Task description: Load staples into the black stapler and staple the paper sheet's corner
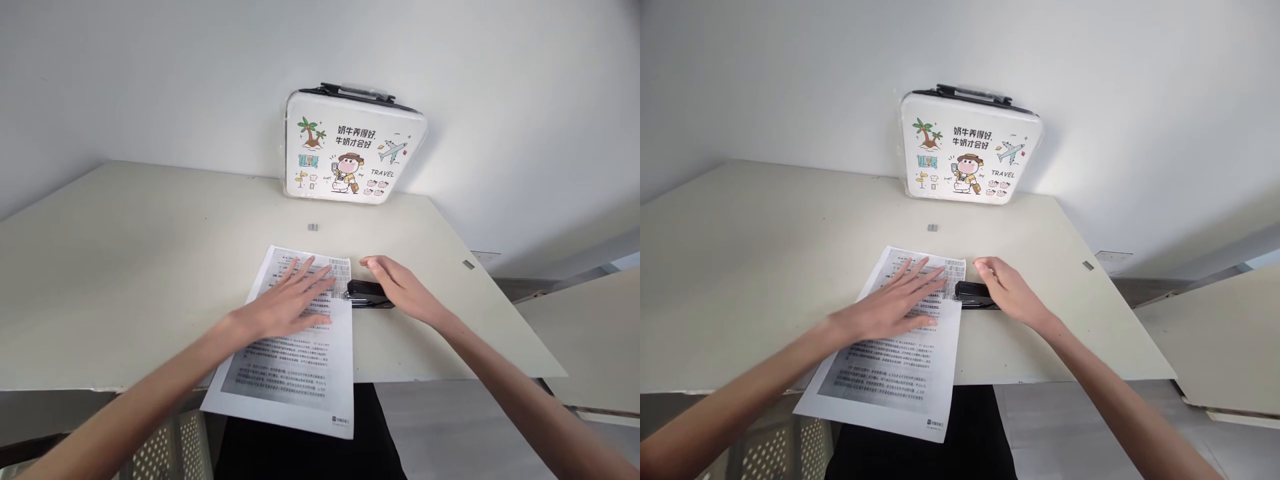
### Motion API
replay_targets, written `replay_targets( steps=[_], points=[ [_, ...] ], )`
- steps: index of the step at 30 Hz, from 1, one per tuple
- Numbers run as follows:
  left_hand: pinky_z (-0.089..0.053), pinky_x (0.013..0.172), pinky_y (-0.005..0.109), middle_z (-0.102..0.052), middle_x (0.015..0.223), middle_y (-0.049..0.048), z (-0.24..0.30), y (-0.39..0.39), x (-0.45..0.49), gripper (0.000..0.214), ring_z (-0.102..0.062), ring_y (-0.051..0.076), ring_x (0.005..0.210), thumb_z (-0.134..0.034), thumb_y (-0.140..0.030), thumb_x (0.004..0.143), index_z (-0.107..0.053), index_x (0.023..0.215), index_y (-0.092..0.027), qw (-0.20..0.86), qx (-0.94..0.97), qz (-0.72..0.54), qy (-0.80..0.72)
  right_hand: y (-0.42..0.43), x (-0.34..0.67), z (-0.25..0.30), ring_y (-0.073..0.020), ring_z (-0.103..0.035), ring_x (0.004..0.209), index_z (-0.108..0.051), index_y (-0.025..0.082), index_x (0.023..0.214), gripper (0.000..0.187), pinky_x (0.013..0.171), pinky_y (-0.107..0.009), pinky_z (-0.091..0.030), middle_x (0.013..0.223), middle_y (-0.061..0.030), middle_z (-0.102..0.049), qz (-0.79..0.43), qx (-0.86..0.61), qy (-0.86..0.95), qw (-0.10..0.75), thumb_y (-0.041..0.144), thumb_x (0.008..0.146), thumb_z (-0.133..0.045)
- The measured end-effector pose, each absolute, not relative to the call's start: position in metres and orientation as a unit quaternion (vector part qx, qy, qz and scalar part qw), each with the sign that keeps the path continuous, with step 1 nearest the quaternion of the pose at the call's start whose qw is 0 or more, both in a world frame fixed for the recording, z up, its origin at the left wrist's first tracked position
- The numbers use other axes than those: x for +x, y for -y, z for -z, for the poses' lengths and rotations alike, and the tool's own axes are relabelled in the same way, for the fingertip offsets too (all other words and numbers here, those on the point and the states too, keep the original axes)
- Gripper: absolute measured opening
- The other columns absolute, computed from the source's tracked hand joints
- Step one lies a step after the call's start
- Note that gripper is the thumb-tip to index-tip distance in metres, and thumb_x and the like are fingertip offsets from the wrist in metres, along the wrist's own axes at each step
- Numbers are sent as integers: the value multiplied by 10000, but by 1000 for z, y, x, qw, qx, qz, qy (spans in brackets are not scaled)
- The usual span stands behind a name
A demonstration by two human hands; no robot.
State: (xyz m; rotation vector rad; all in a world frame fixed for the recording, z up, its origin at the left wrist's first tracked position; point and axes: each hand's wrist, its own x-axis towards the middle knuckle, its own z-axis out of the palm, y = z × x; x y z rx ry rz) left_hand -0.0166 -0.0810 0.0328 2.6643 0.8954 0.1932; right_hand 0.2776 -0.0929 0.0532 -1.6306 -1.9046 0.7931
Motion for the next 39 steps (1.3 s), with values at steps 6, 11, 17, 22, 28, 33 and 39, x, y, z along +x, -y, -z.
replay_targets(
  steps=[6, 11, 17, 22, 28, 33, 39],
  points=[
    [7, 1324, 631, -119, 1789, 41, -16, 47, 12, 894, 52, 359, 1647, -340, -780, 1032, -84, 1727, -278, 151, 945, -52, -286, 81, 245, -61, -256, -608, 1339, -657, 304, 1211, 521, 1085, -415, -488, 1422, -51, -679, -251, -590, 742, 194, 597, 1110, -238],
    [27, 1320, 652, -103, 1796, 39, -9, 67, 26, 871, 55, 365, 1649, -276, -757, 1055, -52, 1732, -256, 160, 935, -88, -303, 82, 237, -64, -267, -632, 1302, -650, 311, 1206, 565, 1056, -441, -510, 1442, -40, -660, -268, -588, 746, 165, 637, 1103, -200],
    [32, 1318, 668, -128, 1795, 58, -7, 74, 32, 893, 48, 384, 1648, -258, -775, 1045, -119, 1732, -223, 174, 922, -99, -330, 83, 233, -67, -281, -636, 1300, -663, 314, 1250, 561, 1051, -452, -526, 1454, -53, -652, -267, -586, 749, 153, 609, 1108, -207],
    [22, 1316, 677, -144, 1794, 62, -5, 75, 33, 873, 38, 384, 1650, -256, -766, 1051, -148, 1729, -227, 171, 921, -106, -335, 82, 228, -66, -271, -571, 1404, -633, 323, 1330, 539, 1105, -475, -498, 1522, -52, -605, -229, -592, 765, 105, 565, 1116, -201],
    [16, 1318, 671, -225, 1777, 85, 1, 76, 33, 852, -2, 384, 1654, -249, -753, 1058, -216, 1715, -211, 153, 920, -115, -341, 81, 227, -62, -264, -529, 1448, -605, 330, 1367, 511, 1157, -504, -463, 1547, -48, -578, -210, -581, 782, 78, 544, 1117, -215],
    [34, 1321, 655, -249, 1770, 92, -1, 77, 34, 850, -19, 382, 1655, -228, -749, 1061, -278, 1695, -184, 157, 918, -118, -344, 80, 225, -61, -270, -519, 1455, -603, 338, 1383, 506, 1165, -525, -457, 1554, -49, -573, -204, -581, 785, 62, 529, 1117, -217],
    [26, 1325, 648, -263, 1768, 86, 1, 77, 33, 837, 3, 378, 1656, -246, -740, 1064, -287, 1696, -194, 158, 917, -122, -345, 79, 222, -55, -268, -466, 1510, -599, 312, 1429, 551, 1192, -533, -437, 1596, -72, -537, -156, -580, 798, 40, 508, 1120, -186]
  ],
)
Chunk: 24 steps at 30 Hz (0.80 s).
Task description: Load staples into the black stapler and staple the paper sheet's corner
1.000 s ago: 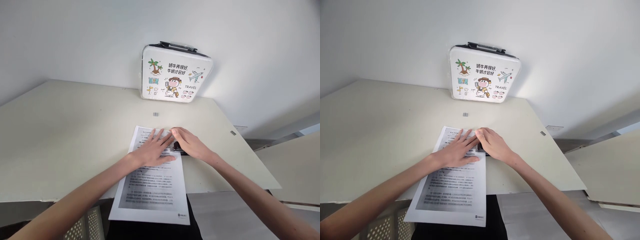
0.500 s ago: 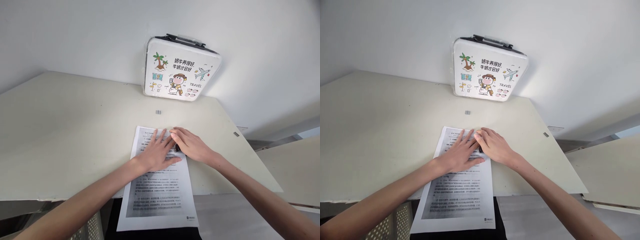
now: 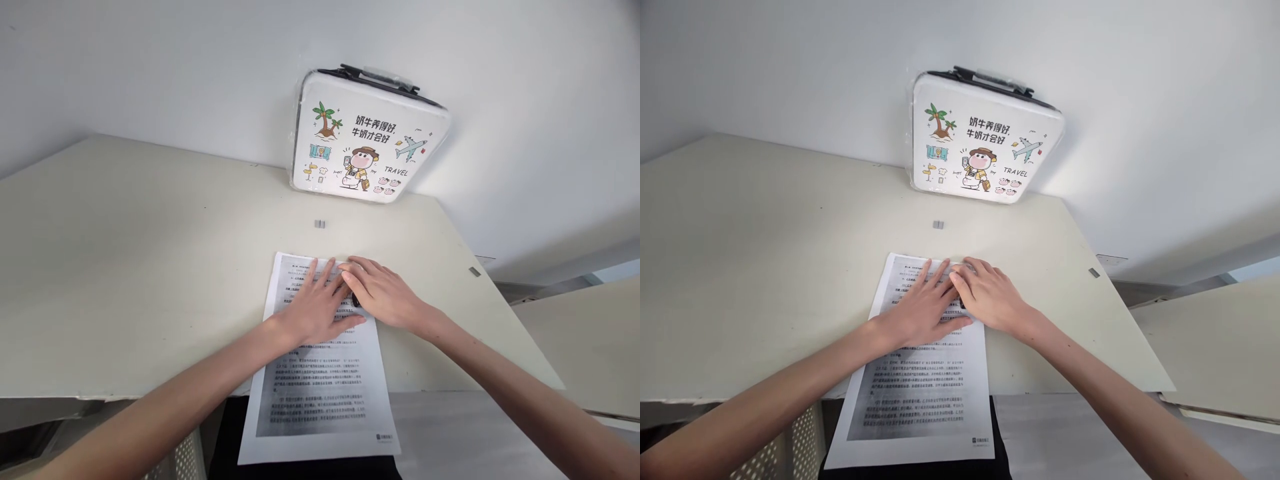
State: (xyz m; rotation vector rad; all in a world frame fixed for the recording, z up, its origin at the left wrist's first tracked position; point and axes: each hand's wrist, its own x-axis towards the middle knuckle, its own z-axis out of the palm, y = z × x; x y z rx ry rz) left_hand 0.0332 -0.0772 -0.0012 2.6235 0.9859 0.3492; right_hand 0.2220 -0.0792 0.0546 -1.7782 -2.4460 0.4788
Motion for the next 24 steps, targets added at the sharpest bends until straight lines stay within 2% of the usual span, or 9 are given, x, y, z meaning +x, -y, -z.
replay_targets(
  steps=[5, 11, 15, 20, 24],
  points=[
    [30, 1329, 645, -277, 1762, 94, 4, 77, 33, 860, 6, 374, 1657, -243, -749, 1058, -281, 1695, -172, 159, 917, -128, -343, 77, 219, -49, -270, -445, 1525, -553, 308, 1514, 574, 1190, -537, -438, 1630, -84, -498, -130, -584, 801, 17, 462, 1119, -166],
    [41, 1341, 601, -293, 1750, 146, 3, 80, 32, 858, -16, 357, 1659, -237, -710, 1075, -281, 1682, -105, 151, 912, -143, -355, 77, 215, -34, -332, -483, 1477, -536, 270, 1565, 583, 1123, -579, -467, 1612, -139, -513, -51, -567, 822, 19, 374, 1108, -189],
    [38, 1335, 619, -283, 1753, 141, 4, 80, 31, 862, 19, 370, 1655, -260, -718, 1069, -268, 1689, -119, 155, 911, -140, -357, 77, 211, -28, -384, -480, 1453, -520, 295, 1579, 565, 1098, -633, -458, 1600, -142, -524, -24, -559, 828, 36, 364, 1103, -223],
    [34, 1339, 613, -285, 1755, 128, 4, 79, 32, 861, 14, 369, 1655, -243, -728, 1068, -270, 1691, -134, 162, 910, -135, -357, 76, 213, -35, -349, -496, 1463, -508, 285, 1583, 560, 1125, -596, -463, 1624, -124, -507, -57, -569, 820, 34, 388, 1115, -220],
    [9, 1338, 625, -171, 1788, 108, 5, 78, 29, 923, 47, 373, 1653, -252, -774, 1044, -146, 1726, -160, 162, 912, -128, -355, 82, 228, -42, -300, -549, 1428, -617, 295, 1441, 512, 1146, -549, -459, 1555, -87, -586, -86, -584, 797, 127, 408, 1130, -226]
  ],
)
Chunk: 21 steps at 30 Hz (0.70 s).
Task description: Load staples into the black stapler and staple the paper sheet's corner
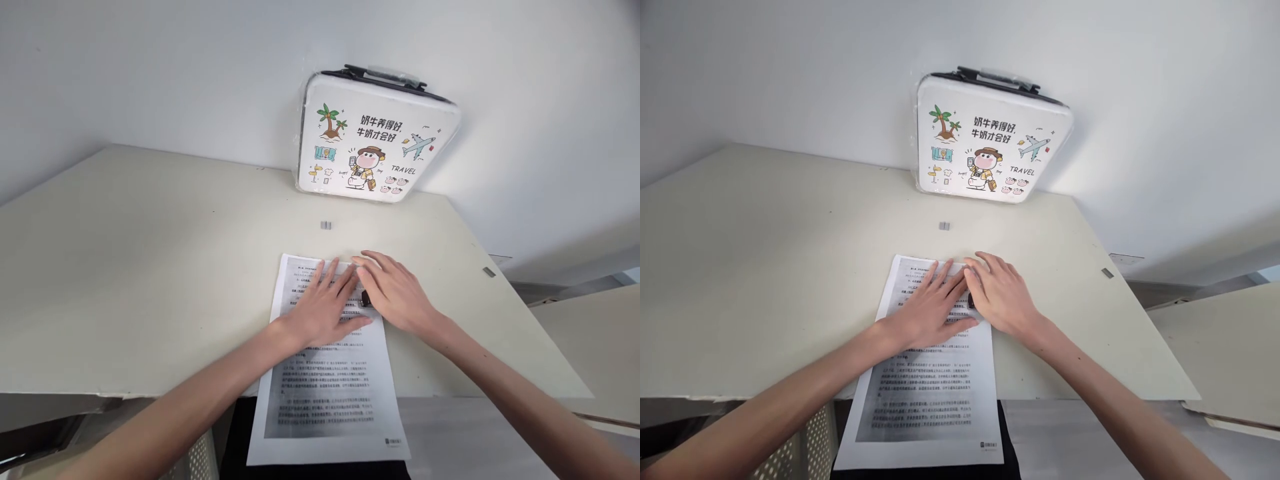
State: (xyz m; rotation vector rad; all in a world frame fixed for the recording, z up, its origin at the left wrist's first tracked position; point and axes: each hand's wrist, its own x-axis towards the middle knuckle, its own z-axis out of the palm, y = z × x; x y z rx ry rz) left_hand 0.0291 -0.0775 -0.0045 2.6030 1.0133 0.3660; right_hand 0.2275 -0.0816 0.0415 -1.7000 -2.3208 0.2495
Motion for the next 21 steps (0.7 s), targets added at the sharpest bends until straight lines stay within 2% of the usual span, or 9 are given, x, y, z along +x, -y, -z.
replay_targets(
  steps=[4, 6, 9, 12, 18, 21],
  points=[
    [42, 1342, 588, -107, 1795, 87, 2, 77, 20, 948, 92, 351, 1650, -214, -793, 1036, -137, 1728, -150, 174, 909, -99, -365, 96, 251, -40, -273, -645, 1284, -671, 263, 1231, 390, 1082, -493, -499, 1348, -85, -717, -65, -507, 831, 220, 382, 1131, -313],
    [55, 1346, 558, -101, 1793, 88, -2, 76, 16, 954, 89, 339, 1652, -206, -795, 1035, -175, 1721, -133, 177, 908, -88, -370, 101, 265, -35, -276, -667, 1231, -644, 261, 1234, 285, 1050, -479, -519, 1309, -88, -729, -64, -456, 861, 214, 403, 1108, -431],
    [33, 1354, 529, -122, 1790, 98, -7, 76, 10, 930, 55, 324, 1656, -237, -781, 1044, -217, 1713, -136, 168, 909, -90, -370, 105, 283, -24, -283, -708, 1089, -624, 263, 1200, 232, 940, -464, -564, 1204, -90, -754, -64, -441, 874, 195, 436, 1069, -544],
    [-28, 1362, 518, -144, 1788, 88, -12, 79, -2, 849, 21, 309, 1658, -286, -729, 1070, -209, 1720, -189, 160, 906, -104, -377, 106, 301, -14, -289, -727, 973, -629, 261, 1137, 226, 836, -446, -585, 1094, -86, -770, -66, -477, 850, 215, 461, 1050, -573],
    [-105, 1362, 540, -162, 1788, -1, -23, 109, -67, 759, -68, 304, 1659, -435, -600, 1096, -105, 1729, -343, 110, 896, -112, -415, 106, 342, -4, -263, -742, 897, -642, 284, 1140, 288, 771, -388, -584, 1063, -42, -782, -109, -584, 760, 263, 536, 1001, -629],
    [-148, 1353, 560, -166, 1786, -35, -31, 129, -93, 729, -97, 305, 1657, -454, -542, 1106, -86, 1721, -405, 84, 892, -109, -430, 104, 363, 3, -257, -734, 867, -655, 281, 1135, 320, 751, -375, -573, 1049, -41, -782, -98, -614, 728, 289, 561, 978, -651]
  ],
)
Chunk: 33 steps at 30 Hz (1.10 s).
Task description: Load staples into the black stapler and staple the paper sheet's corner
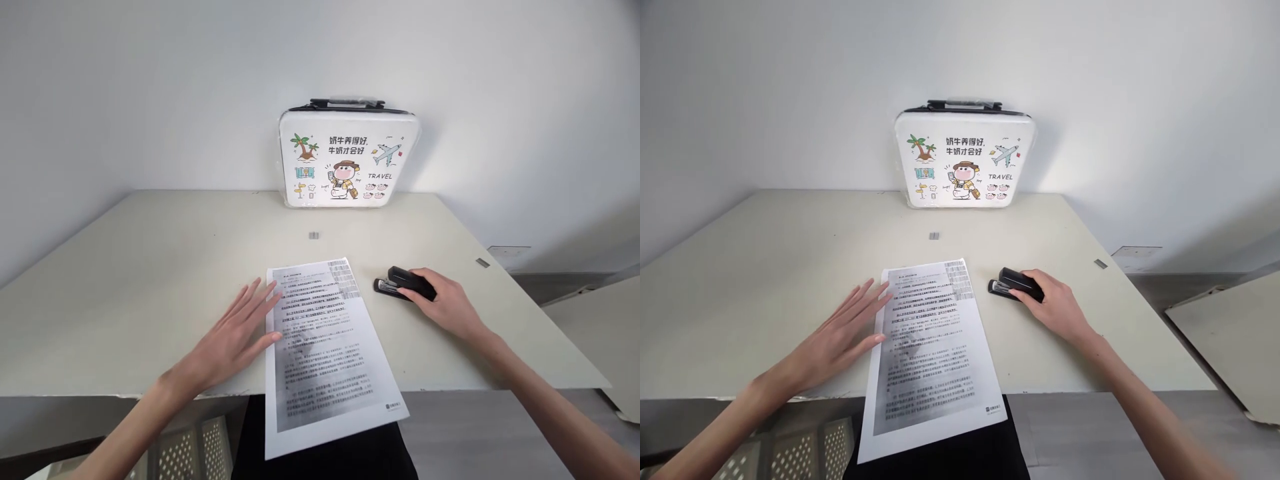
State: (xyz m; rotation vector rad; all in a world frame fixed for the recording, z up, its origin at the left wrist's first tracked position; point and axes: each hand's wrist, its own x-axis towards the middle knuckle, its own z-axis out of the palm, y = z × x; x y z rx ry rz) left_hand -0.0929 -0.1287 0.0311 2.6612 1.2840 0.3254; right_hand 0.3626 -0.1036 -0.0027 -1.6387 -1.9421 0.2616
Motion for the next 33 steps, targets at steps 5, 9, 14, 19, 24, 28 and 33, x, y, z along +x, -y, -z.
replay_targets(
  steps=[5, 9, 14, 19, 24, 28, 33],
  points=[
    [-173, 1344, 577, -156, 1786, -27, -34, 154, -86, 757, -106, 317, 1655, -483, -523, 1101, -64, 1720, -409, 88, 904, -64, -413, 100, 376, 12, -246, -723, 834, -673, 258, 1116, 325, 667, -341, -551, 1046, -66, -779, -55, -618, 695, 365, 551, 977, -648],
    [-76, 1344, 610, -115, 1789, -4, -30, 150, -52, 822, -91, 337, 1654, -506, -565, 1082, -21, 1722, -391, 98, 912, -38, -396, 101, 376, 9, -239, -713, 805, -681, 246, 1105, 320, 688, -352, -562, 993, -68, -773, -16, -606, 672, 425, 540, 982, -654],
    [35, 1332, 617, -96, 1789, -2, -25, 110, 4, 767, -66, 332, 1656, -437, -624, 1086, -83, 1723, -383, 121, 918, -27, -376, 107, 377, -7, -238, -729, 840, -672, 241, 1115, 229, 718, -355, -579, 983, -63, -770, 0, -570, 678, 464, 439, 1001, -664],
    [34, 1324, 617, -106, 1789, 32, -20, 48, 72, 743, -47, 330, 1658, -342, -691, 1079, -210, 1717, -333, 138, 930, -32, -340, 129, 379, -30, -239, -745, 929, -651, 246, 1175, 200, 782, -355, -601, 1061, -75, -775, 12, -509, 725, 464, 325, 999, -702],
    [36, 1306, 653, -139, 1790, 76, -11, -8, 148, 736, -13, 349, 1660, -375, -643, 1075, -278, 1703, -270, 137, 937, -15, -320, 146, 381, -43, -231, -744, 912, -639, 253, 1195, 221, 768, -349, -606, 1036, -70, -776, 11, -489, 740, 463, 301, 995, -719],
    [37, 1309, 644, -205, 1778, 93, -5, -28, 186, 692, -24, 364, 1658, -475, -551, 1057, -366, 1670, -249, 157, 939, -41, -305, 147, 383, -44, -246, -746, 895, -645, 261, 1169, 200, 755, -370, -609, 1050, -79, -780, -6, -521, 720, 459, 367, 1006, -694],
    [-150, 1335, 522, -431, 1688, 116, -3, -24, 156, 631, -285, 312, 1619, -447, -598, 1062, -551, 1550, -211, 274, 882, -226, -309, 139, 381, -44, -282, -737, 928, -654, 272, 1150, 256, 757, -406, -617, 1062, -95, -772, -87, -563, 696, 437, 483, 1006, -654]
  ],
)
